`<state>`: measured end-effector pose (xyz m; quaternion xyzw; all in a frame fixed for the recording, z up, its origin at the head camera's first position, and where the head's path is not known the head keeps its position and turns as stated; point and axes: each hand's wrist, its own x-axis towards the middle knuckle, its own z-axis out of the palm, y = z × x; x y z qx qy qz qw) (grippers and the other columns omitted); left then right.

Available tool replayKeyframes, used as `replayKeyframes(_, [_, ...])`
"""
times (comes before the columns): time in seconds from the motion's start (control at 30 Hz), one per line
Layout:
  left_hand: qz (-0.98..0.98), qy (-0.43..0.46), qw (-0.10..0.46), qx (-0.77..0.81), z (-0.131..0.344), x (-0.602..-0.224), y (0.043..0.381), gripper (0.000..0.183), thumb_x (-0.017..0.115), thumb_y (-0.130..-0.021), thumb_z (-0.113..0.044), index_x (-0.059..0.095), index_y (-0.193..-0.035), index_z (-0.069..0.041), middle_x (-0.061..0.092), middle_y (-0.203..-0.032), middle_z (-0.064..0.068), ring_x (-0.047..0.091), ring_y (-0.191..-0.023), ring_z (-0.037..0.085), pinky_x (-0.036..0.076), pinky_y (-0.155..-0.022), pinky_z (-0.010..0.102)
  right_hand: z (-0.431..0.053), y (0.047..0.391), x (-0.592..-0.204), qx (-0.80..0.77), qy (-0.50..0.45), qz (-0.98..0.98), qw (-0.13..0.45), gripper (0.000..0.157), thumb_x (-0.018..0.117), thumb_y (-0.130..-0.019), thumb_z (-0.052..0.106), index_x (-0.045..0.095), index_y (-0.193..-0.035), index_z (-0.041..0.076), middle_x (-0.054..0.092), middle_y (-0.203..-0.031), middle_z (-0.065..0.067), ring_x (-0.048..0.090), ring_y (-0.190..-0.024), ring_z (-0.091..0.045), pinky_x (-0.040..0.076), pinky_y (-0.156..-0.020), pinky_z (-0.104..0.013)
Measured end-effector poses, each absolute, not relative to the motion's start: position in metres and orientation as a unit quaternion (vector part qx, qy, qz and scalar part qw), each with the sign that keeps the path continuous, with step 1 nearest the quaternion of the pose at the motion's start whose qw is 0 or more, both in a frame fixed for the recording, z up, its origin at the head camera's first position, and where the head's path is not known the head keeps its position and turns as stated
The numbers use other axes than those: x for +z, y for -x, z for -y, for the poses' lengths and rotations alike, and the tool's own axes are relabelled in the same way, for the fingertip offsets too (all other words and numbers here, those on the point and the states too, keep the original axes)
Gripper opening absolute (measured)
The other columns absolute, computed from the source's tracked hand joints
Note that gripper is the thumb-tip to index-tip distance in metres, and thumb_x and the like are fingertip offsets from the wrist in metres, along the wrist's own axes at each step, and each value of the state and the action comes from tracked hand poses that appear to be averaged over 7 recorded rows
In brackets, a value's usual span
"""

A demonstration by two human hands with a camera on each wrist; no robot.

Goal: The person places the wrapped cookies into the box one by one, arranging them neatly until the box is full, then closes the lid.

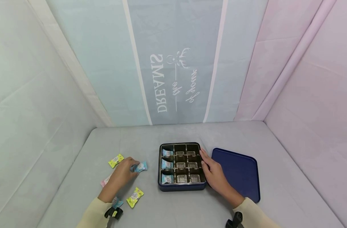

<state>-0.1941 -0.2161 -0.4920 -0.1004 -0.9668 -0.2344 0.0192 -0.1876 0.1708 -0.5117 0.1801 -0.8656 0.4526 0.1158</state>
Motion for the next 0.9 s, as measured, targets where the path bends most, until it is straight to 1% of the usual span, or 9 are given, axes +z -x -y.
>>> replayKeyframes(0.3, [0.967,0.11,0.015,-0.231,0.215,-0.487,0.194,0.036,0.09,-0.072,-0.002,0.077,-0.106,0.003,0.068,-0.097,0.008,0.065,-0.087,0.022,0.056,-0.075,0.039,-0.171,0.185,-0.507,0.454,-0.179,0.866,0.111,0.046,0.051,-0.107,0.008,0.044,-0.152,0.001,0.035,-0.16,-0.005,0.041,-0.142,-0.025,0.046,-0.082,-0.03])
replayKeyframes(0.5, [0.965,0.113,0.015,-0.235,0.213,-0.485,0.193,0.035,0.09,-0.072,-0.003,0.077,-0.104,0.004,0.068,-0.096,0.008,0.062,-0.082,0.018,0.054,-0.07,0.034,-0.17,0.185,-0.503,0.454,-0.179,0.865,0.111,0.045,0.05,-0.107,0.008,0.044,-0.151,0.0,0.036,-0.16,-0.007,0.048,-0.137,-0.028,0.046,-0.082,-0.034])
replayKeyframes(0.53, [0.965,0.114,0.015,-0.237,0.213,-0.485,0.193,0.035,0.09,-0.072,-0.003,0.077,-0.104,0.004,0.068,-0.096,0.008,0.062,-0.081,0.017,0.054,-0.069,0.033,-0.17,0.184,-0.502,0.455,-0.179,0.865,0.111,0.045,0.05,-0.107,0.008,0.044,-0.151,0.0,0.036,-0.16,-0.007,0.054,-0.131,-0.028,0.046,-0.082,-0.034])
replayKeyframes(0.57, [0.964,0.116,0.015,-0.238,0.212,-0.484,0.193,0.035,0.09,-0.072,-0.003,0.077,-0.104,0.004,0.068,-0.096,0.007,0.063,-0.082,0.017,0.054,-0.069,0.033,-0.17,0.184,-0.502,0.454,-0.179,0.866,0.112,0.045,0.05,-0.107,0.008,0.044,-0.151,0.0,0.036,-0.16,-0.008,0.054,-0.132,-0.028,0.047,-0.082,-0.034])
replayKeyframes(0.67, [0.962,0.121,0.015,-0.244,0.212,-0.482,0.193,0.035,0.089,-0.072,-0.001,0.077,-0.104,0.004,0.067,-0.095,0.006,0.063,-0.082,0.017,0.055,-0.07,0.032,-0.17,0.183,-0.501,0.457,-0.178,0.865,0.111,0.045,0.05,-0.107,0.008,0.045,-0.151,0.0,0.036,-0.16,-0.007,0.066,-0.106,-0.025,0.047,-0.081,-0.034])
replayKeyframes(0.7, [0.961,0.124,0.015,-0.246,0.212,-0.482,0.194,0.034,0.089,-0.072,-0.001,0.077,-0.104,0.004,0.067,-0.095,0.006,0.063,-0.082,0.016,0.055,-0.07,0.032,-0.17,0.183,-0.5,0.456,-0.177,0.865,0.111,0.045,0.05,-0.107,0.008,0.045,-0.151,0.0,0.036,-0.16,-0.006,0.066,-0.104,-0.025,0.047,-0.081,-0.034])
replayKeyframes(0.73, [0.961,0.126,0.015,-0.247,0.212,-0.481,0.194,0.034,0.089,-0.072,-0.001,0.077,-0.104,0.005,0.067,-0.094,0.005,0.063,-0.082,0.016,0.055,-0.07,0.031,-0.17,0.183,-0.501,0.457,-0.178,0.865,0.112,0.045,0.05,-0.107,0.007,0.045,-0.151,0.0,0.036,-0.16,-0.006,0.066,-0.105,-0.025,0.046,-0.081,-0.034])
replayKeyframes(0.8, [0.959,0.13,0.016,-0.25,0.212,-0.48,0.195,0.035,0.088,-0.073,-0.001,0.077,-0.105,0.005,0.066,-0.094,0.005,0.063,-0.081,0.016,0.055,-0.069,0.03,-0.17,0.183,-0.501,0.456,-0.178,0.865,0.113,0.045,0.051,-0.106,0.005,0.045,-0.151,0.0,0.036,-0.16,-0.006,0.062,-0.119,-0.026,0.046,-0.081,-0.032])
replayKeyframes(0.9, [0.958,0.137,0.016,-0.253,0.211,-0.478,0.196,0.035,0.088,-0.073,-0.001,0.076,-0.106,0.006,0.066,-0.095,0.006,0.064,-0.082,0.017,0.055,-0.069,0.03,-0.17,0.184,-0.502,0.454,-0.178,0.866,0.115,0.046,0.051,-0.106,0.004,0.045,-0.151,0.0,0.036,-0.159,-0.004,0.044,-0.14,-0.027,0.045,-0.082,-0.031])
